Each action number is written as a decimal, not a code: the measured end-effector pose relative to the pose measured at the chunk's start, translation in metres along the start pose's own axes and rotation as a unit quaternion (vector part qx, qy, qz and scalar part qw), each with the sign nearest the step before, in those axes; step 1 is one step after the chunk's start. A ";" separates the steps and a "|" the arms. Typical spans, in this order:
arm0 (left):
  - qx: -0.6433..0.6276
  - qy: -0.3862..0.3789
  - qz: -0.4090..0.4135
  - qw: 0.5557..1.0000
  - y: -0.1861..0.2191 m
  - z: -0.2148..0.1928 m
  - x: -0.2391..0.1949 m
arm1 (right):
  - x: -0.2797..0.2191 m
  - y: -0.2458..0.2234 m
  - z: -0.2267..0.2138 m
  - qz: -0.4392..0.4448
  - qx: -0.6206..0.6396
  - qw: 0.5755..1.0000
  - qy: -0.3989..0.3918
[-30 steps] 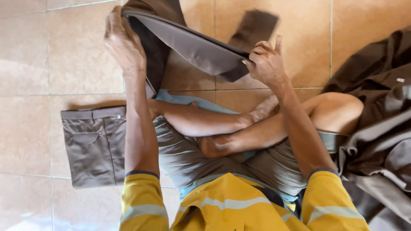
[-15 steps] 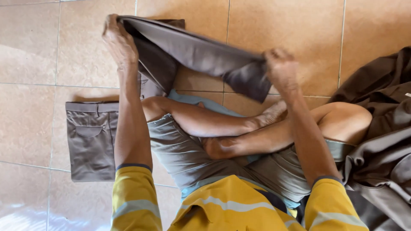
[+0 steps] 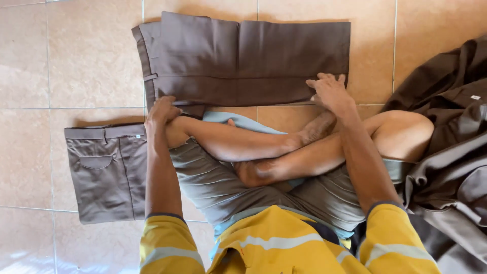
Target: The person sits cross-legged on a tiled floor and folds a pair of brown trousers by hand. They smooth the fabric, fold the legs, and then fold the garment in half before placing it on a stack of similar trousers.
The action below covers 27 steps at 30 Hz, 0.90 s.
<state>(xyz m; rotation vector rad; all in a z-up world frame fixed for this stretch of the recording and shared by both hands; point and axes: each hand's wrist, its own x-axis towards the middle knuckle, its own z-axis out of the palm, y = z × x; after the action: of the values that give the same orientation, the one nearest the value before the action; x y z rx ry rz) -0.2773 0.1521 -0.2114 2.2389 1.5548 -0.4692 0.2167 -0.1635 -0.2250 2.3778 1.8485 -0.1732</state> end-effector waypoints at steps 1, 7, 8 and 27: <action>0.009 0.042 -0.024 0.999 0.001 0.002 0.006 | -0.004 -0.008 -0.025 0.027 0.085 0.994 -0.062; 0.026 0.148 0.107 0.983 0.082 -0.028 -0.042 | 0.005 0.039 0.002 0.205 0.183 0.961 0.031; -0.012 0.071 0.146 0.987 0.097 -0.026 -0.042 | 0.011 0.055 0.027 0.319 0.159 0.934 -0.002; 0.078 0.286 0.302 0.906 0.112 0.017 -0.024 | 0.044 0.096 0.071 0.346 0.412 0.818 0.206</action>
<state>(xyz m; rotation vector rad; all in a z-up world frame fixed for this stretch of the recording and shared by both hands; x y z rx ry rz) -0.1809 0.0879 -0.2025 2.9829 0.9429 0.2817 0.3192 -0.1570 -0.2997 3.7775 0.9195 -0.4884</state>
